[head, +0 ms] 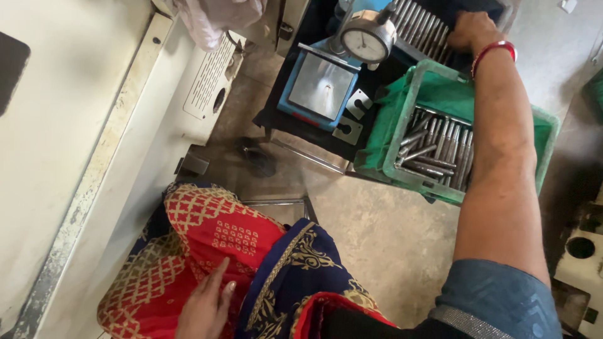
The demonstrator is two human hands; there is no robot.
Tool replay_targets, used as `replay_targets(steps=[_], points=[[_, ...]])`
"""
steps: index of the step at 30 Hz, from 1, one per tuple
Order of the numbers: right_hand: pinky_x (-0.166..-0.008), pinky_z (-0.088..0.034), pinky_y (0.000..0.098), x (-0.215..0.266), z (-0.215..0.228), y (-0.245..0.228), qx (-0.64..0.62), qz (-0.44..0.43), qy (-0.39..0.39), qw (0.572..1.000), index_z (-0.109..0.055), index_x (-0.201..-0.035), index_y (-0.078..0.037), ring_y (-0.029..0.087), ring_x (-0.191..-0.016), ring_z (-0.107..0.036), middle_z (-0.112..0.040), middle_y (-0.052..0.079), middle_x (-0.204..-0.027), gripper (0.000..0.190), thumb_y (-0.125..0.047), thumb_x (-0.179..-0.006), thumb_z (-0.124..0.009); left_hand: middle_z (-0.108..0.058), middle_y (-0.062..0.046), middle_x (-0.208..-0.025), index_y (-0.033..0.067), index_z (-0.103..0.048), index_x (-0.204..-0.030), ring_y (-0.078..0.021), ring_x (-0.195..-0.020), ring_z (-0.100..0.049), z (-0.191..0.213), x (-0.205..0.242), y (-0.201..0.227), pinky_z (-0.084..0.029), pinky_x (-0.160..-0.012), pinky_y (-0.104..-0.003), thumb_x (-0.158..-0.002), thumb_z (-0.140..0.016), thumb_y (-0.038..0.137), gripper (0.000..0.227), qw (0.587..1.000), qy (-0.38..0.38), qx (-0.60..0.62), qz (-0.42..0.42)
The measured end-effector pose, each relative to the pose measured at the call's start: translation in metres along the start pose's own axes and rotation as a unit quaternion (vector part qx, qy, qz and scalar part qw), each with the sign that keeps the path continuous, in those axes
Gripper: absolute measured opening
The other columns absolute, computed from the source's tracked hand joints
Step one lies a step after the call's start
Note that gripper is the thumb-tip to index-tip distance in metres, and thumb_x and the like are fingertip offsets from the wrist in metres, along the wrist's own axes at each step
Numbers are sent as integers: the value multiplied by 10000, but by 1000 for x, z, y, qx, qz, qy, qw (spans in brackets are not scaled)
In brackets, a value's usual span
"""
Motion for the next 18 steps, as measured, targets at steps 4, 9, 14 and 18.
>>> replay_targets(steps=[4,9,14,18], points=[[-1009,-431,651,12,-1,-3,-13,-39,-38,998,-550,-1439,-171,495,-1266,-538,-568,283,-1380,566,-241,-881,-612,-536,-139,-1480,303,-332,-1562,-384,-1234,-632,3,1,2,-520,-1053,-465,-976,-500,413,619,999,-21,4,29],[-1034,-449,580,5,4,-5,-25,20,8,999,-605,-1375,-59,512,-1253,-551,-588,347,-1331,541,-230,-863,-636,-537,-153,-1461,300,-351,-1588,-394,-1252,-590,7,1,8,-506,-1038,-477,-961,-518,395,656,1000,-10,4,26],[-998,-474,560,-15,-16,6,-3,43,9,999,-674,-1288,-11,528,-1203,-586,-621,370,-1270,475,-227,-866,-649,-570,-158,-1441,281,-379,-1524,-392,-1250,-609,8,2,20,-534,-1003,-476,-970,-527,409,587,999,34,25,-28],[-876,-536,518,14,8,1,-141,126,160,969,-711,-1219,-29,470,-1063,-665,-686,305,-1130,387,-218,-885,-664,-546,-150,-1453,337,-350,-1601,-391,-1233,-608,6,5,7,-539,-972,-484,-951,-525,413,677,1000,6,-1,27]])
Point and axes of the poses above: each hand's wrist, its own x-axis away from the middle knuckle, its own z-axis out of the back of the hand, y = z × x, the point moved 7 cm from there along -x, towards the middle knuckle
